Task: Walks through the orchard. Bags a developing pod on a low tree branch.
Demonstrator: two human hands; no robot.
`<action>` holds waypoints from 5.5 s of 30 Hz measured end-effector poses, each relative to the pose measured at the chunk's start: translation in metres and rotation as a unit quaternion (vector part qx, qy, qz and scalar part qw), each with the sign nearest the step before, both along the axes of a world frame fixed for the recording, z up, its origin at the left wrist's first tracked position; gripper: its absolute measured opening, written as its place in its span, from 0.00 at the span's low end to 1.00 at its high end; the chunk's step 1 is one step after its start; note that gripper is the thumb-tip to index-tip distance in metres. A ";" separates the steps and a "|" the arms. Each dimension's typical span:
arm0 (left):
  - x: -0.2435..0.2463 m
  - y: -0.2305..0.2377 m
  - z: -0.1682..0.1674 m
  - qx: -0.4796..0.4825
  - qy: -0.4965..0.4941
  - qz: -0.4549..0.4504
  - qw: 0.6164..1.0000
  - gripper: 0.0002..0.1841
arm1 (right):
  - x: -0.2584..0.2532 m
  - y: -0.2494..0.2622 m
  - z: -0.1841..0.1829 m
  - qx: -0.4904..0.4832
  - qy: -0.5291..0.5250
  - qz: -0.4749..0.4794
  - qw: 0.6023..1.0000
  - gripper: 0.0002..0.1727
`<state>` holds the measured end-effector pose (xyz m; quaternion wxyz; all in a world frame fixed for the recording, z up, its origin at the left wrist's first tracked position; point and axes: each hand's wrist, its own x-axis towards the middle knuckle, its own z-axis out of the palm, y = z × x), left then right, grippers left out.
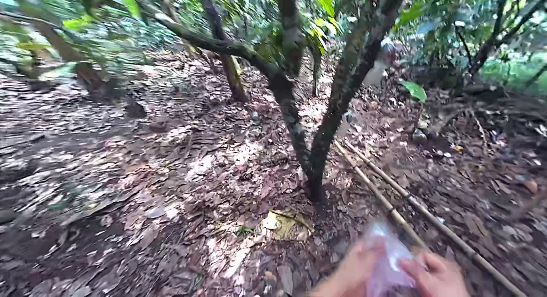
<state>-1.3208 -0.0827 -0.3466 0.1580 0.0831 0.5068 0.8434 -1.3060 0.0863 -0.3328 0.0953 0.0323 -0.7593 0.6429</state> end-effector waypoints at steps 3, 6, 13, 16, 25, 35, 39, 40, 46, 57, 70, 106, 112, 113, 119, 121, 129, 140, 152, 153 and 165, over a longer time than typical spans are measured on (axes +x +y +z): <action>-0.022 -0.025 0.016 0.031 0.004 0.011 0.999 0.44 | -0.058 -0.024 0.002 -0.075 0.000 0.079 0.994 0.19; -0.041 -0.046 0.017 -0.040 0.068 0.049 0.996 0.50 | -0.103 -0.049 0.006 -0.141 -0.053 0.202 0.968 0.20; -0.065 -0.082 -0.004 -0.089 0.153 0.290 0.940 0.39 | -0.181 -0.089 0.005 -0.103 -0.084 0.404 0.905 0.10; -0.067 -0.094 -0.009 -0.112 0.127 0.341 0.925 0.37 | -0.203 -0.119 0.001 -0.085 -0.099 0.447 0.885 0.10; -0.076 -0.194 -0.001 -0.151 0.081 0.536 0.827 0.30 | -0.227 -0.291 -0.006 -0.054 -0.082 0.585 0.805 0.17; -0.081 -0.478 -0.006 -0.100 -0.036 0.693 0.713 0.09 | -0.240 -0.575 -0.012 -0.072 -0.109 0.681 0.720 0.18; -0.089 -0.567 0.042 0.007 -0.103 0.671 0.735 0.10 | -0.267 -0.663 0.019 -0.023 0.023 0.675 0.737 0.18; -0.093 -0.584 0.051 0.028 -0.118 0.658 0.744 0.11 | -0.273 -0.680 0.026 -0.053 0.001 0.662 0.748 0.16; -0.130 -0.666 0.040 0.160 -0.099 0.556 0.809 0.26 | -0.311 -0.763 0.039 -0.201 -0.247 0.560 0.765 0.15; -0.262 -0.849 0.040 -0.113 -0.007 0.603 0.790 0.10 | -0.471 -0.930 0.046 -0.053 -0.098 0.680 0.725 0.08; -0.416 -0.989 0.077 0.124 -0.032 0.559 0.819 0.32 | -0.565 -1.064 0.085 -0.208 -0.176 0.571 0.775 0.18; -0.750 -1.284 0.262 0.021 0.148 0.344 0.927 0.06 | -0.813 -1.307 0.271 -0.246 -0.103 0.234 0.935 0.14; -0.800 -1.289 0.315 0.022 0.086 0.327 0.941 0.07 | -0.867 -1.310 0.333 -0.152 -0.092 0.152 0.972 0.21; -0.806 -1.289 0.323 0.028 0.073 0.328 0.941 0.07 | -0.873 -1.311 0.341 -0.142 -0.089 0.150 0.974 0.21; -0.793 -1.281 0.364 -0.020 0.187 0.343 0.920 0.10 | -0.861 -1.302 0.378 -0.157 -0.013 0.170 0.973 0.19; -0.785 -1.277 0.381 -0.075 0.254 0.341 0.902 0.10 | -0.852 -1.293 0.384 -0.165 0.049 0.173 0.970 0.18; -0.766 -1.270 0.410 -0.176 0.404 0.326 0.836 0.06 | -0.799 -1.260 0.388 -0.155 0.232 0.158 0.947 0.18; -0.795 -1.265 0.381 -0.341 0.553 0.341 0.680 0.19 | -0.766 -1.260 0.390 0.138 0.383 0.223 0.886 0.16; -0.810 -1.291 0.459 -0.216 0.289 0.017 0.933 0.08 | -0.895 -1.264 0.332 0.252 0.556 -0.215 0.762 0.22; -0.811 -1.289 0.455 -0.185 0.270 0.018 0.945 0.09 | -0.895 -1.272 0.329 0.270 0.562 -0.230 0.747 0.21; -0.796 -1.295 0.444 -0.318 0.359 0.111 0.871 0.08 | -0.833 -1.298 0.384 0.260 0.648 -0.082 0.711 0.10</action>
